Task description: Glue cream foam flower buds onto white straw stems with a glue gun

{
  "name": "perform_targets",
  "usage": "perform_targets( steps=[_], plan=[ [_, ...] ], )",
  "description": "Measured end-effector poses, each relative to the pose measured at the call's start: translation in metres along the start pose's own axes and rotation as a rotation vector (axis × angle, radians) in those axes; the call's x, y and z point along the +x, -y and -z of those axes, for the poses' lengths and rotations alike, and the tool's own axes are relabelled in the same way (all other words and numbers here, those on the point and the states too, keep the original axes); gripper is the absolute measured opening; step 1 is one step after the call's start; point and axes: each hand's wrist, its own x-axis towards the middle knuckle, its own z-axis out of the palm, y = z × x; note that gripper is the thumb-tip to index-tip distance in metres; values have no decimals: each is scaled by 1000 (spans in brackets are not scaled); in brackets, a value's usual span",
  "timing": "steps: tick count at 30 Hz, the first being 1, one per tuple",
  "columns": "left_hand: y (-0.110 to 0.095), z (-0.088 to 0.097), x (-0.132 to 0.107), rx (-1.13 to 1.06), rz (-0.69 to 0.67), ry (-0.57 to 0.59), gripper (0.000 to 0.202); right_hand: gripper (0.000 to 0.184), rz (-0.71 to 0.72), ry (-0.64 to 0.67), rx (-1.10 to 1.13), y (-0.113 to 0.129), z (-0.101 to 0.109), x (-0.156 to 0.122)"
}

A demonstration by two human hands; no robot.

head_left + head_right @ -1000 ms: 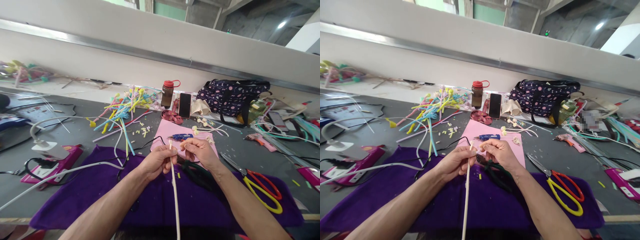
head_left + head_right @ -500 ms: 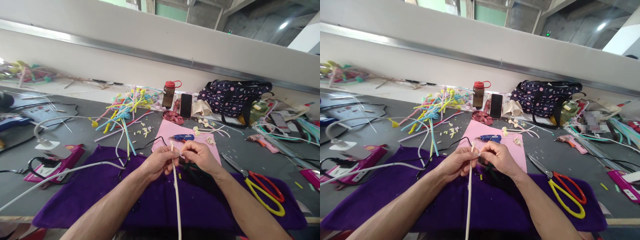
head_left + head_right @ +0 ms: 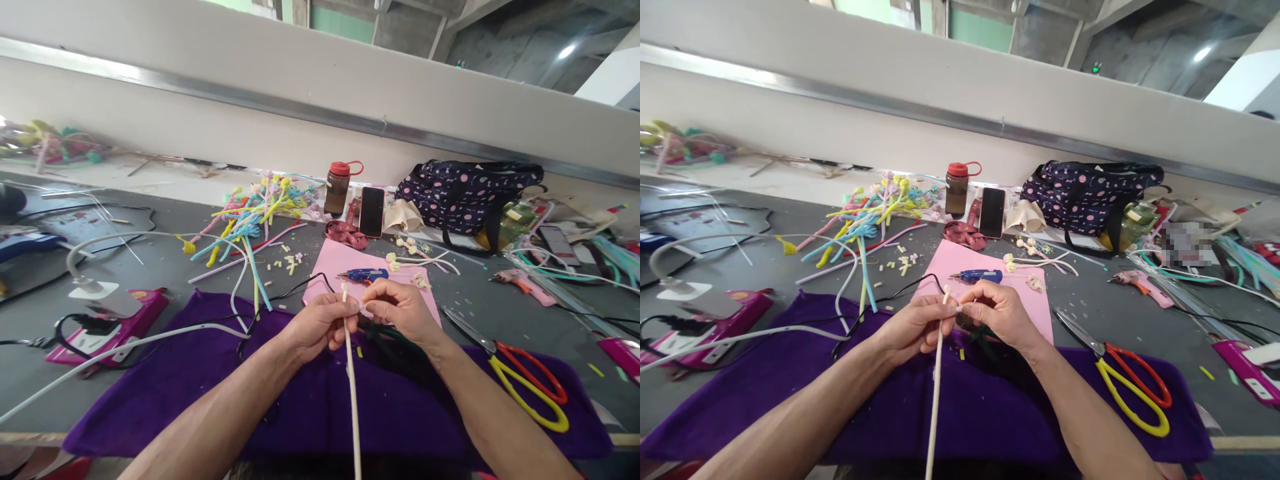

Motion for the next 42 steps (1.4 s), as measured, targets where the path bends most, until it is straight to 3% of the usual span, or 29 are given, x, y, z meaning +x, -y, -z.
perform_targets(
  steps=[8,12,16,27,42],
  plan=[
    [-2,1,-1,2,24,13,23,10,106,23,-207,3,-2,-2],
    [-2,1,-2,92,24,-2,23,11,49,60,-128,2,6,-1],
    [-5,-3,-6,252,125,59,30,16,-31,11,-33,-1,16,2],
    [-4,-5,-9,480,159,142,34,14,11,103,-27,4,20,4],
    [-1,-5,-10,465,142,150,33,10,13,145,-146,2,20,4]
  ],
)
